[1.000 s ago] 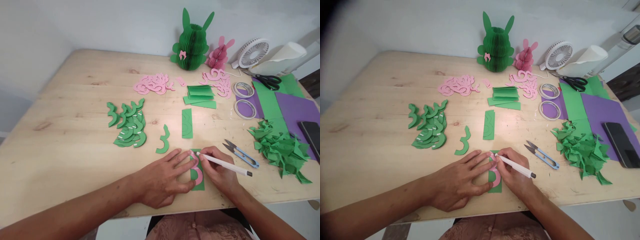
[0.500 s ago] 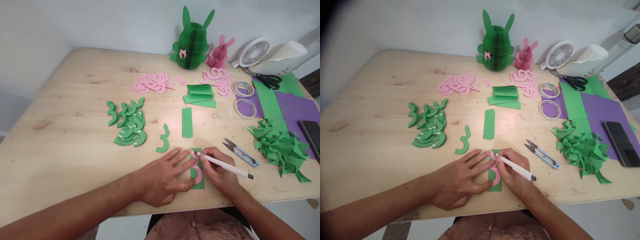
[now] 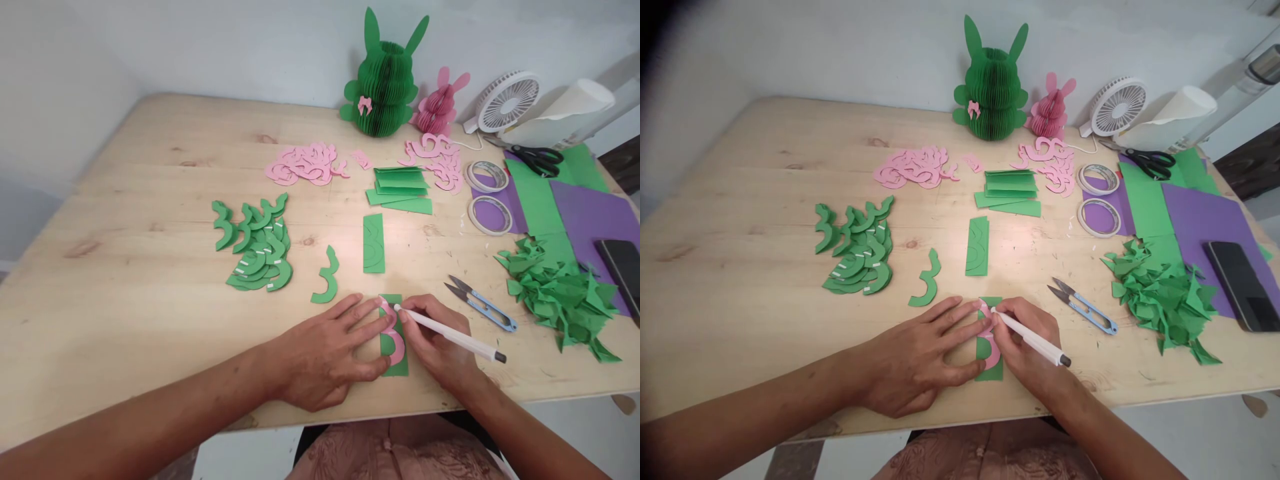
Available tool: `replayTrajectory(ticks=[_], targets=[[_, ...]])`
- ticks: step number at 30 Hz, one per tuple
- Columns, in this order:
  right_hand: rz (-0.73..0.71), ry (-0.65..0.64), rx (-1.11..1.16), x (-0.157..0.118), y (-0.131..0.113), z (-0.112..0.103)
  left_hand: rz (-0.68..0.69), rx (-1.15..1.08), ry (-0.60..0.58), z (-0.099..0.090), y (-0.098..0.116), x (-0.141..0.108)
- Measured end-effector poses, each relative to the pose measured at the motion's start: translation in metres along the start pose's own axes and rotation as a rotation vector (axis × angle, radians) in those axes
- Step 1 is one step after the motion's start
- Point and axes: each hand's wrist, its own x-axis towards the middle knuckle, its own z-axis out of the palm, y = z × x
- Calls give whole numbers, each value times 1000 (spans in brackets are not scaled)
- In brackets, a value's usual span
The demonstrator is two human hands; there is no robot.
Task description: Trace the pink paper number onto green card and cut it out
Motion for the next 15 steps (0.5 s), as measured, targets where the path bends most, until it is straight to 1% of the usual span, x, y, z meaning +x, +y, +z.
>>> replayTrajectory(ticks=[5, 10, 15], targets=[[-15, 9, -18, -1, 0, -1, -4, 14, 10, 1, 0, 0], [-51, 28, -25, -2, 1, 1, 5, 30, -4, 0, 1, 1], [-53, 28, -20, -2, 1, 1, 5, 33, 7, 1, 1, 0]])
